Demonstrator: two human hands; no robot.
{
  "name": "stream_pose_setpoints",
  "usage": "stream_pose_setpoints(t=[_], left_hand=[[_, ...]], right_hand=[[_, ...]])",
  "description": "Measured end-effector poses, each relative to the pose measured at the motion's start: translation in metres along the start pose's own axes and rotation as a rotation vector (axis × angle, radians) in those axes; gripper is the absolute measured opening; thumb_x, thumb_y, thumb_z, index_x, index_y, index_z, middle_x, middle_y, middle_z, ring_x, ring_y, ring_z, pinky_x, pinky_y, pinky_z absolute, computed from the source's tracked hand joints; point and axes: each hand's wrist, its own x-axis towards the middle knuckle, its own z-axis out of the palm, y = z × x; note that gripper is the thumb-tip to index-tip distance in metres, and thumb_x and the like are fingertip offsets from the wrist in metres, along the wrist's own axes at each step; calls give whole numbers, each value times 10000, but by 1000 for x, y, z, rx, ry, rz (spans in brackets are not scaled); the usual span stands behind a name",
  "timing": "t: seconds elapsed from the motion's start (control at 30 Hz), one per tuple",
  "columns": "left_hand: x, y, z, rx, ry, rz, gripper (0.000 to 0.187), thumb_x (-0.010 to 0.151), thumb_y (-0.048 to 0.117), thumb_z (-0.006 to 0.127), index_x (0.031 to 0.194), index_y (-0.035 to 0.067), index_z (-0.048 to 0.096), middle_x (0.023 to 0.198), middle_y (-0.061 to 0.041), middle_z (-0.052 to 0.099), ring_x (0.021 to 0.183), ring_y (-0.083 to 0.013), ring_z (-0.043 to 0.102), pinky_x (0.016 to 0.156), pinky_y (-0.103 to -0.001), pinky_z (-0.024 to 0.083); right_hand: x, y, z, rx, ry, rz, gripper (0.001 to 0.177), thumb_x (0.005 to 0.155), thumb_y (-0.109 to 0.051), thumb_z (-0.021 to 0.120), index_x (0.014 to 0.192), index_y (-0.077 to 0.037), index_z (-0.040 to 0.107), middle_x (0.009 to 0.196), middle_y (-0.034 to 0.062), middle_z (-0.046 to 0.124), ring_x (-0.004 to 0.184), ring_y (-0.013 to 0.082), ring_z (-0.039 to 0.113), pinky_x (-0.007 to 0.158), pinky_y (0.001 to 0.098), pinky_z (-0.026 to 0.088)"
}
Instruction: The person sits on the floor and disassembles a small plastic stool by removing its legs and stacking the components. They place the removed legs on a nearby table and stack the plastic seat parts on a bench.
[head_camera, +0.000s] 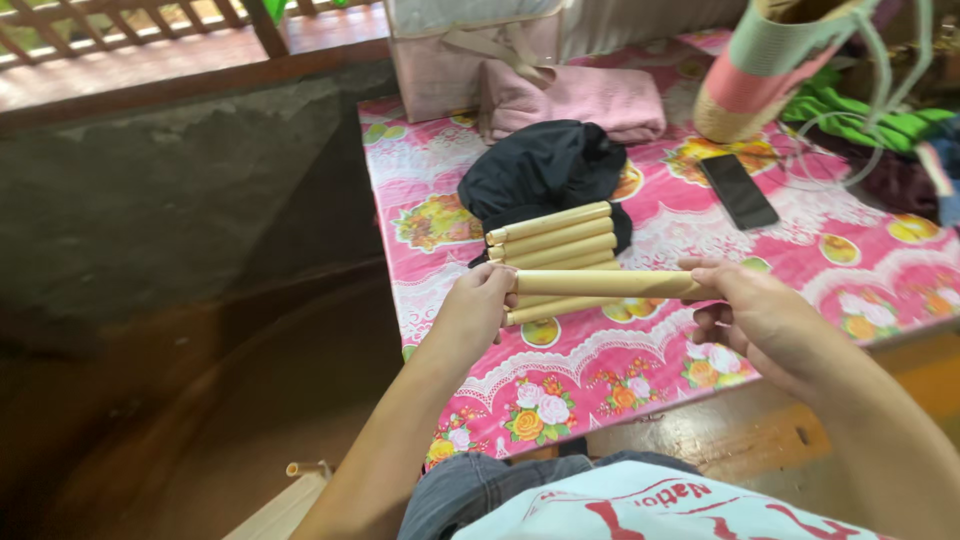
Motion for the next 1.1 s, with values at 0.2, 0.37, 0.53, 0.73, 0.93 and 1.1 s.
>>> stream_pose_setpoints(t=[0.2,0.37,0.53,0.73,0.93,1.1], left_hand=[[27,-21,2,8,52,-24,326,939,248,429,979,2,638,897,-75,651,678,-136,572,552,-318,510],[55,-45,10,-54,138,-74,311,957,246,428,1105,32,599,912,-73,642,668,-131,559,549,-318,508],[86,-59,16,-128,317,-67,329,979,241,519,1166,-17,435,949,-139,689,679,-148,618,589,-326,532],[127,-64,5,123,368,-86,375,964,289,530,1151,-29,461,993,-196,722,811,-241,684,735,-375,550],[172,-64,-3,447,393,-60,475,910,267,593,1238,-70,526,1119,-268,661,1065,-407,667,933,-466,516],[206,-66,5,655,420,-64,580,844,146,580,1379,-39,455,1463,-299,413,1282,-522,442,1087,-521,373]], right_hand=[[51,-2,-10,60,-101,-19,457,994,-103,511,1429,32,541,1098,124,635,913,191,627,905,373,566],[87,2,-10,56,-164,-14,422,984,-95,540,1397,-7,541,1159,166,666,1012,243,669,970,395,554],[124,1,-7,37,-133,-43,281,1001,-118,547,1238,8,462,1156,205,649,1061,288,684,994,410,559],[170,-4,7,11,-157,-16,272,1017,-123,501,1243,12,431,1203,221,620,1083,338,678,987,435,561],[227,-6,18,-60,-174,10,304,1002,-75,468,1292,-5,409,1232,223,595,1107,339,668,966,449,564],[278,3,29,-73,-155,51,358,992,-81,475,1342,-28,429,1175,138,573,1066,295,648,900,441,575]])
